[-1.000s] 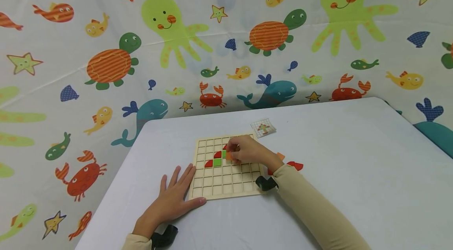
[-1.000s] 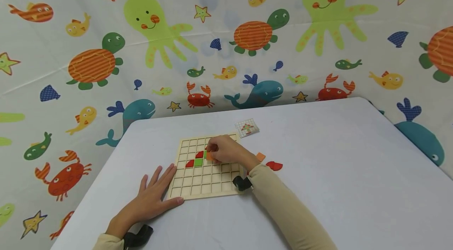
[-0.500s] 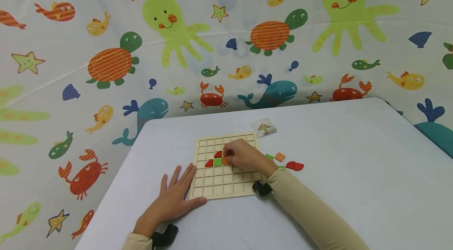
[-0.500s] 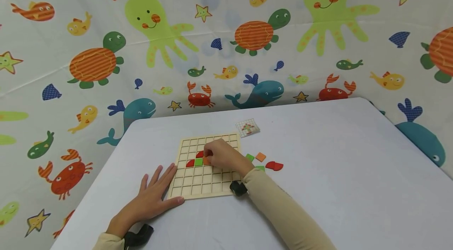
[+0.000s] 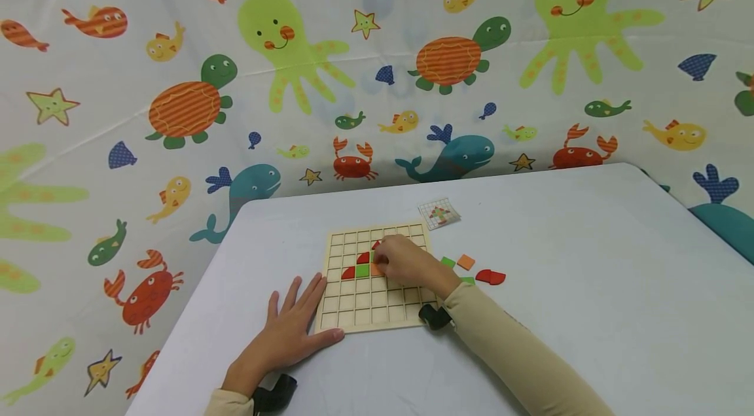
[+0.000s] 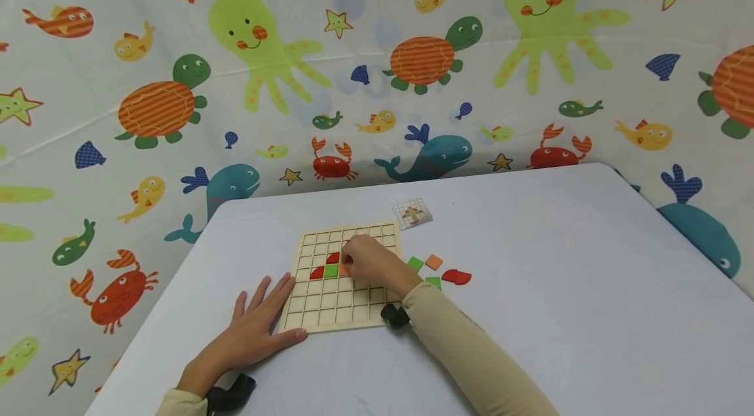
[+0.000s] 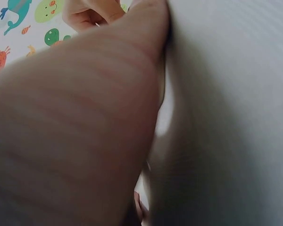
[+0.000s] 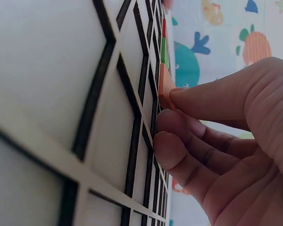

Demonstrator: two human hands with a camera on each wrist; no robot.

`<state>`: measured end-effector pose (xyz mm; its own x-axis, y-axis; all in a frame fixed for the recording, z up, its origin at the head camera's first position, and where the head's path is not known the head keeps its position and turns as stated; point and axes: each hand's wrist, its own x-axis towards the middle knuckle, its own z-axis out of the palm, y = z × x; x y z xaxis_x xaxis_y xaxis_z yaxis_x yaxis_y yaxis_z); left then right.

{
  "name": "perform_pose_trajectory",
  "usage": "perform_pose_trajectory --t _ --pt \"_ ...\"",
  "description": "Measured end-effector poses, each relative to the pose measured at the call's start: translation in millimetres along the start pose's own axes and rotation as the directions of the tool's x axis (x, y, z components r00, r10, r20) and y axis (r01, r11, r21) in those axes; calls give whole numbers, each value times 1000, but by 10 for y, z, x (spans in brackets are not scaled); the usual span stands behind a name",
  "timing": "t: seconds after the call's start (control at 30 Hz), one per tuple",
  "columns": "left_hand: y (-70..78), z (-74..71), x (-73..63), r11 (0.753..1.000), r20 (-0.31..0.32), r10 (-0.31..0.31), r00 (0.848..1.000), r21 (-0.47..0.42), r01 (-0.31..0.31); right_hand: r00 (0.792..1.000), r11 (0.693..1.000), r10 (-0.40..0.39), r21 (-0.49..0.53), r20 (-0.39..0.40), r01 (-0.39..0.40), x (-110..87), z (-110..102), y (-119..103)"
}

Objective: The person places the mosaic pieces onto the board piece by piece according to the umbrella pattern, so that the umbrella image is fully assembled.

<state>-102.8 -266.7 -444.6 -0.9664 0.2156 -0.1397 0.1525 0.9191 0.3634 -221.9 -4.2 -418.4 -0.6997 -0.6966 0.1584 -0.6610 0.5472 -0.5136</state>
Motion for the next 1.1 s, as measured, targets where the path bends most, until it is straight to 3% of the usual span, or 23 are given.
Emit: perform_pose_trajectory --t 0.27,0.47,0.73,0.87,1.03,1.1 --pt "-23 -1 11 1000 -4 5 1000 4 -5 999 997 5 83 41 -8 -18 -105 39" --pt "-16 -4 6 1000 6 4 1000 -3 -4 993 987 96 126 65 -104 -95 -344 129" --pt "-29 -12 2 1000 2 9 1000 4 -9 971 971 192 117 144 -210 -244 -664 279" --pt "-34 -8 11 1000 -9 14 1000 5 -14 932 943 299 83 207 -321 -329 -781 368" --pt "-38 -7 16 1000 -9 10 1000 7 -10 842 885 458 -61 284 -461 -411 -857 422" --pt "-37 -10 10 1000 -1 5 1000 8 -5 819 868 494 -103 292 -486 -426 -850 438"
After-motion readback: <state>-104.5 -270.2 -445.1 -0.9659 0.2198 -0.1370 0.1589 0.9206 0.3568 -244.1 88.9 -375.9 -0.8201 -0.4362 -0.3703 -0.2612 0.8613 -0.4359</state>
